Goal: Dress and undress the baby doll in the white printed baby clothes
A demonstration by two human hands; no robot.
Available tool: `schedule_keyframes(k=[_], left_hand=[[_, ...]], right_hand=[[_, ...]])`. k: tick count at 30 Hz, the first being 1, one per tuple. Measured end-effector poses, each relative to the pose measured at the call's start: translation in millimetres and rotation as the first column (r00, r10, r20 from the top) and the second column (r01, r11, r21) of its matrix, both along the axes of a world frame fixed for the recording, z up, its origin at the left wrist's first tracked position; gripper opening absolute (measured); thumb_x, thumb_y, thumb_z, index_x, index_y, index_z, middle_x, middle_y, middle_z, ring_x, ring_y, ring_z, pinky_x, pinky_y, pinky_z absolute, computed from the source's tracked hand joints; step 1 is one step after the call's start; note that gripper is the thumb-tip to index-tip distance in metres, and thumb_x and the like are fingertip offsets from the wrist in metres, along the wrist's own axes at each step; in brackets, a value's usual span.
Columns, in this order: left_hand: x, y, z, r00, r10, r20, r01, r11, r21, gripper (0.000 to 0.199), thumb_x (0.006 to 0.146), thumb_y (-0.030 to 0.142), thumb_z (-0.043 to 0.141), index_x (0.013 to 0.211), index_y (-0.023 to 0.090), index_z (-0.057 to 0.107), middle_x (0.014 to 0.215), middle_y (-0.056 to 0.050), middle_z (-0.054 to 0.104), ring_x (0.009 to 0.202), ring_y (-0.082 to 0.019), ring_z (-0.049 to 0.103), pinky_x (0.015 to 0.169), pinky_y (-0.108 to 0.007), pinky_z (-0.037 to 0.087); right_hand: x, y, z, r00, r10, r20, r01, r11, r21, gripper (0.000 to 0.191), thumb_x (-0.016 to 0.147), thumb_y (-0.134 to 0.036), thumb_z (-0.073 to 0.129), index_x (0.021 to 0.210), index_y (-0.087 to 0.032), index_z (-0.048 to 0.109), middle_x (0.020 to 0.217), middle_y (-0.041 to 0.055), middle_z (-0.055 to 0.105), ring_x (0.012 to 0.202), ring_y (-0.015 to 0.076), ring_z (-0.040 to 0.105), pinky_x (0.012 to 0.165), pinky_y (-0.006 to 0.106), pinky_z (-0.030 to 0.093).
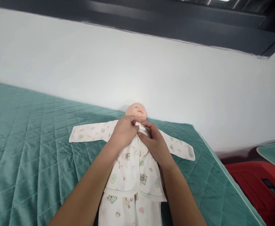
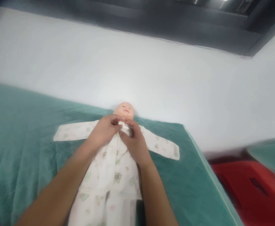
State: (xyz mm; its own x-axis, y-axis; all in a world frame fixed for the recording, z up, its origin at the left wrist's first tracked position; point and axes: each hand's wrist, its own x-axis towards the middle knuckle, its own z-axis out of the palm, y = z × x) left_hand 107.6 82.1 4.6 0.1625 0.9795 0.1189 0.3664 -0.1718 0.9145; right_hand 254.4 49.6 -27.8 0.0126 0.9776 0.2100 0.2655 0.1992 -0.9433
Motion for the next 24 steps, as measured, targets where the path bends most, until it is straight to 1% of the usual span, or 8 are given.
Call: schedule_keyframes(k=[5, 9, 14, 16, 19, 21, 24], left_hand=[[-1, 1, -0.5, 0.996, 0.011, -0.092, -0.009, 1.0, 0.02, 0.033, 0.078, 0.012, 0.054, 0.102, 0.023, 0.073, 0.111, -0.005, 0.066, 0.098, -0.02, 0.061, 0.084, -0.03, 0.046], [-5, 1, -0.1, 0.993, -0.006, -0.12, 0.008, 1.0, 0.016, 0.03, 0.08, 0.02, 0.055, 0.104, 0.023, 0.073, 0.119, -0.006, 0.063, 0.103, -0.021, 0.06, 0.087, -0.03, 0.047], [-9, 3, -1.0, 0.996, -0.046, -0.073, 0.049, 0.998, 0.048, 0.024, 0.086, 0.021, 0.051, 0.096, 0.024, 0.073, 0.112, -0.004, 0.066, 0.099, -0.021, 0.063, 0.089, -0.03, 0.047], [-9, 5, -3.4, 0.995, -0.06, -0.082, 0.066, 0.995, 0.076, 0.024, 0.089, 0.025, 0.05, 0.091, 0.023, 0.074, 0.108, -0.004, 0.068, 0.099, -0.021, 0.063, 0.088, -0.03, 0.047], [-5, 8, -7.2, 0.991, -0.015, -0.132, 0.029, 0.994, 0.108, 0.025, 0.091, 0.032, 0.05, 0.09, 0.023, 0.073, 0.106, -0.004, 0.069, 0.101, -0.023, 0.062, 0.088, -0.032, 0.047], [-4, 10, -8.2, 0.991, 0.001, -0.137, 0.014, 0.994, 0.109, 0.025, 0.092, 0.034, 0.05, 0.092, 0.023, 0.073, 0.107, -0.004, 0.069, 0.1, -0.022, 0.062, 0.086, -0.032, 0.047], [-7, 11, -7.0, 0.991, -0.056, -0.118, 0.068, 0.992, 0.103, 0.027, 0.092, 0.032, 0.049, 0.091, 0.023, 0.073, 0.105, -0.003, 0.07, 0.1, -0.022, 0.062, 0.086, -0.031, 0.048]], right_hand=[[0, 0, -3.1, 0.999, 0.005, -0.032, -0.004, 0.999, 0.038, 0.025, 0.084, -0.032, 0.066, 0.108, -0.028, 0.058, 0.134, 0.0015, 0.059, 0.128, 0.0208, 0.052, 0.111, 0.041, 0.039], [-2, -1, -2.7, 1.0, 0.004, -0.018, -0.002, 0.997, 0.071, 0.02, 0.087, -0.037, 0.062, 0.104, -0.027, 0.059, 0.134, 0.0024, 0.059, 0.128, 0.0221, 0.051, 0.11, 0.042, 0.038], [-4, -4, 0.2, 0.993, -0.093, 0.077, 0.083, 0.99, 0.117, 0.018, 0.089, -0.036, 0.058, 0.105, -0.028, 0.065, 0.127, 0.0021, 0.063, 0.121, 0.023, 0.055, 0.109, 0.043, 0.04], [-5, -4, 0.6, 0.988, -0.112, 0.109, 0.098, 0.988, 0.122, 0.021, 0.09, -0.035, 0.057, 0.108, -0.03, 0.067, 0.129, 0.0015, 0.062, 0.124, 0.0232, 0.054, 0.111, 0.044, 0.039], [-6, -4, 0.3, 0.981, -0.116, 0.153, 0.102, 0.99, 0.097, 0.026, 0.091, -0.036, 0.056, 0.113, -0.031, 0.069, 0.137, 0.0002, 0.058, 0.132, 0.0235, 0.049, 0.116, 0.046, 0.034], [-6, -5, 0.3, 0.978, -0.12, 0.168, 0.109, 0.991, 0.071, 0.028, 0.091, -0.039, 0.056, 0.114, -0.033, 0.07, 0.14, -0.0004, 0.056, 0.135, 0.0244, 0.046, 0.117, 0.048, 0.032], [-5, -5, 1.7, 0.975, -0.114, 0.188, 0.107, 0.993, 0.047, 0.029, 0.091, -0.041, 0.056, 0.114, -0.035, 0.072, 0.142, -0.0013, 0.055, 0.136, 0.0257, 0.044, 0.118, 0.051, 0.03]])
